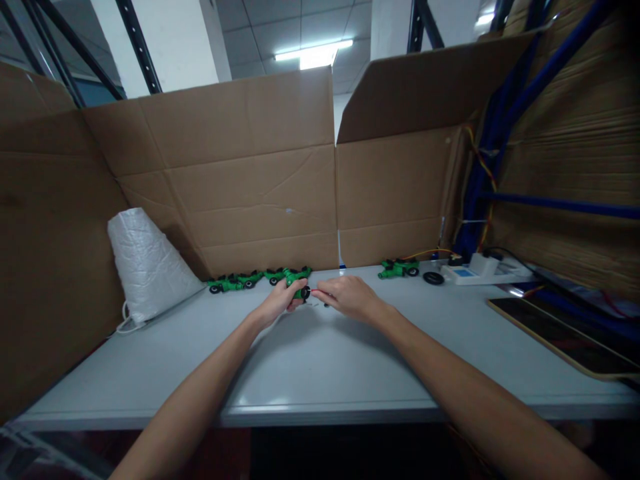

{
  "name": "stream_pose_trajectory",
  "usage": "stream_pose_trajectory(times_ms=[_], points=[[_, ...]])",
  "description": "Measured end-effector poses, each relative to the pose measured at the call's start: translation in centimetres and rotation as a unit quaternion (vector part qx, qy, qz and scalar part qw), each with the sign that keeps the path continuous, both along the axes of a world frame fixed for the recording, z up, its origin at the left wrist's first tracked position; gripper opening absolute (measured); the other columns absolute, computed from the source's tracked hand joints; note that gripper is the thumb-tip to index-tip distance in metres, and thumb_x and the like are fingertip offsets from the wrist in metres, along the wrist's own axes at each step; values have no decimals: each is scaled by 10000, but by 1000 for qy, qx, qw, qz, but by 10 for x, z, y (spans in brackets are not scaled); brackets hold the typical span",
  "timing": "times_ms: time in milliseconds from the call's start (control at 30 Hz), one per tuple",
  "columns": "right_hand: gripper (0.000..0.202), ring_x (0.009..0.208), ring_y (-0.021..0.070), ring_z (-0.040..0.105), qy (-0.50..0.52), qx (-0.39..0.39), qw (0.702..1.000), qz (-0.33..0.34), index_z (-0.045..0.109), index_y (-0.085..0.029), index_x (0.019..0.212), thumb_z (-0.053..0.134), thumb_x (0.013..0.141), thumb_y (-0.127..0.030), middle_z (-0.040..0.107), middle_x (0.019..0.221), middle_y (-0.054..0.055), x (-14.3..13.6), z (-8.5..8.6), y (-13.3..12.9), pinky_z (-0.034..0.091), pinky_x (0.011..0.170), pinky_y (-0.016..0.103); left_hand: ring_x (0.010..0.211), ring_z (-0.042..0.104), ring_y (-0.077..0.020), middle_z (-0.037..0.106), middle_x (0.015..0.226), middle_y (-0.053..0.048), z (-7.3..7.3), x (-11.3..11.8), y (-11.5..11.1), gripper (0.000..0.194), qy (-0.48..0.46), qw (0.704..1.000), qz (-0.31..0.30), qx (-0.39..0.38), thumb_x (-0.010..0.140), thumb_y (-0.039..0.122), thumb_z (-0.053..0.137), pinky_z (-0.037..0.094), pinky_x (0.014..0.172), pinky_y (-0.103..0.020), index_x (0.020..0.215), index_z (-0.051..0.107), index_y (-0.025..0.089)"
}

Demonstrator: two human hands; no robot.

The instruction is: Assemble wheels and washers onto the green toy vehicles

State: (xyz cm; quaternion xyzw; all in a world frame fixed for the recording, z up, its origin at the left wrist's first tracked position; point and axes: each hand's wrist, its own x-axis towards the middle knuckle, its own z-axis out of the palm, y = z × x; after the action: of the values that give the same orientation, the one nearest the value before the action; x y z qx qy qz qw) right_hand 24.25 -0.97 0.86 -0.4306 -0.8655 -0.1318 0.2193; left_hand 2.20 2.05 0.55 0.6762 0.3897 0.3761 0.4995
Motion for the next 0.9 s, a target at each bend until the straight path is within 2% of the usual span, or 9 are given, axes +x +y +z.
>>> stream_pose_trajectory(times_ms=[267,467,567,733,900], points=[[461,673,144,569,20,0,999,50,667,-202,850,399,1098,-482,699,775,33,8,-1,5,191,617,306,477,296,-74,369,569,76,3,1,-3,498,18,999,-23,-12,851,656,656,199,461,-225,783,461,204],[453,656,136,546,32,-26,997,67,673,-198,825,428,1088,-474,678,736,26,10,-4,9,209,626,291,465,230,-61,308,568,89,7,0,-7,559,28,999,-27,-29,826,680,687,109,470,-248,735,376,224],[448,666,137,555,28,-37,997,67,686,-201,840,432,1087,-474,688,747,29,8,-6,9,215,630,289,468,234,-63,309,572,89,9,0,-9,570,33,998,-30,-39,802,699,705,108,476,-251,741,403,220],[458,716,153,603,19,-37,999,22,706,-207,882,413,1088,-493,727,828,46,3,-4,3,228,634,292,465,285,-75,372,550,61,5,2,-7,603,44,999,-14,-11,823,773,618,156,469,-254,708,458,202],[506,814,182,655,35,-29,998,-51,700,-222,953,318,1104,-518,753,917,60,-1,2,-5,264,645,285,476,305,-81,382,567,61,4,4,-4,610,-5,999,26,-25,808,791,620,157,470,-239,741,456,208]])
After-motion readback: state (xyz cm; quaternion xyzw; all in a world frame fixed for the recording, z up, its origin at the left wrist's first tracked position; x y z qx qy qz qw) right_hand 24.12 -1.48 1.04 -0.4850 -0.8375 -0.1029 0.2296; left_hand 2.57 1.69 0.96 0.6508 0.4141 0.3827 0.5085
